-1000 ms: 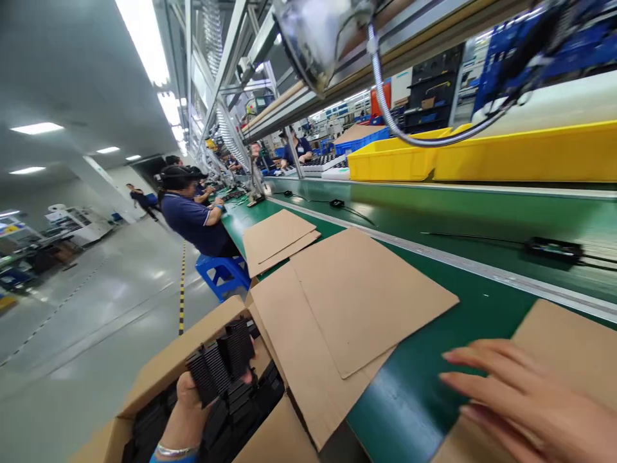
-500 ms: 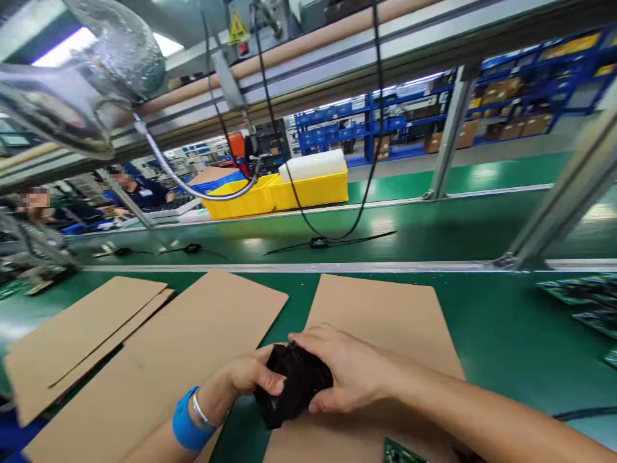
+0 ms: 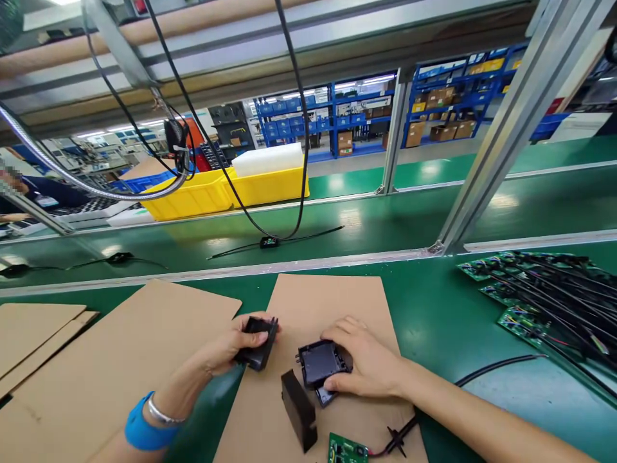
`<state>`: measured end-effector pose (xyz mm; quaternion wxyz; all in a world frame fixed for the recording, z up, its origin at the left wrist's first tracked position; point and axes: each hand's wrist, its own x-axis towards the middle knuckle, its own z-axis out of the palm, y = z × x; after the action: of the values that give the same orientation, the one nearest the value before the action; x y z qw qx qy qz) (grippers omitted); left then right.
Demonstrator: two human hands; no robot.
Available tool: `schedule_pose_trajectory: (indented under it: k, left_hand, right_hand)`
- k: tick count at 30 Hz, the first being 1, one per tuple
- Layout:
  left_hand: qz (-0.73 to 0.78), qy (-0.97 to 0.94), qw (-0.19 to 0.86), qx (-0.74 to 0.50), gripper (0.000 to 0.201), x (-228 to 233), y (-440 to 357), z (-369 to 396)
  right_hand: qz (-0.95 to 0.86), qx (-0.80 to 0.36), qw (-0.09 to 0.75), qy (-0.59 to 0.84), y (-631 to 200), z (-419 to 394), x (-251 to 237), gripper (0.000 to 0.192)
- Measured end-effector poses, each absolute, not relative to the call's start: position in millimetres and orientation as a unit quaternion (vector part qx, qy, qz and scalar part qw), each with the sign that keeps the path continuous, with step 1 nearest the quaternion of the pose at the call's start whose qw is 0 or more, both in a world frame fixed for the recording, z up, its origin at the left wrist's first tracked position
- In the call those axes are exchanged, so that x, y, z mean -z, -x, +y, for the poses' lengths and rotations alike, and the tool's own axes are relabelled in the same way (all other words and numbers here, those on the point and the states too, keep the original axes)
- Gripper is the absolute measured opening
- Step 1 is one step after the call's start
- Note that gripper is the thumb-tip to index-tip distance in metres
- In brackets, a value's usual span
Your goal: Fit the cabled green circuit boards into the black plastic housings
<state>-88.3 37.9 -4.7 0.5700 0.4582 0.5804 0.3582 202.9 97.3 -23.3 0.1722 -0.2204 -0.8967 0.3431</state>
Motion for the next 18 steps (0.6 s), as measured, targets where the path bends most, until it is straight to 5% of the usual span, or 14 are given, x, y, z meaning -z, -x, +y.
schedule_pose_trajectory:
  k: [7,11,15,18]
  left_hand:
    - [0.645,-0.594,0.356,-0.323,0.041,23.1,86.9,86.6]
    - [0.617,-0.663,0.269,-0.328,0.045,7.6,75.5,48.8]
    - [0.448,-0.826,0.276,-0.204,0.035,-0.2,62.5,-19.8]
    - [0.366,-0.9,0.153,-0.184,0.024,13.3,56.2,-48.6]
  right_hand:
    - [-0.878,-0.337,0.18,0.287,-197.5,118.0,26.4,0.062]
    - [-0.904,-0.311,0.125,0.264,-198.7,130.8,16.3,0.064]
    - [-0.938,-0.263,0.115,0.194,-198.1,122.6,5.8,0.047]
    - [-0.946,-0.257,0.094,0.176,-189.1,114.5,8.4,0.018]
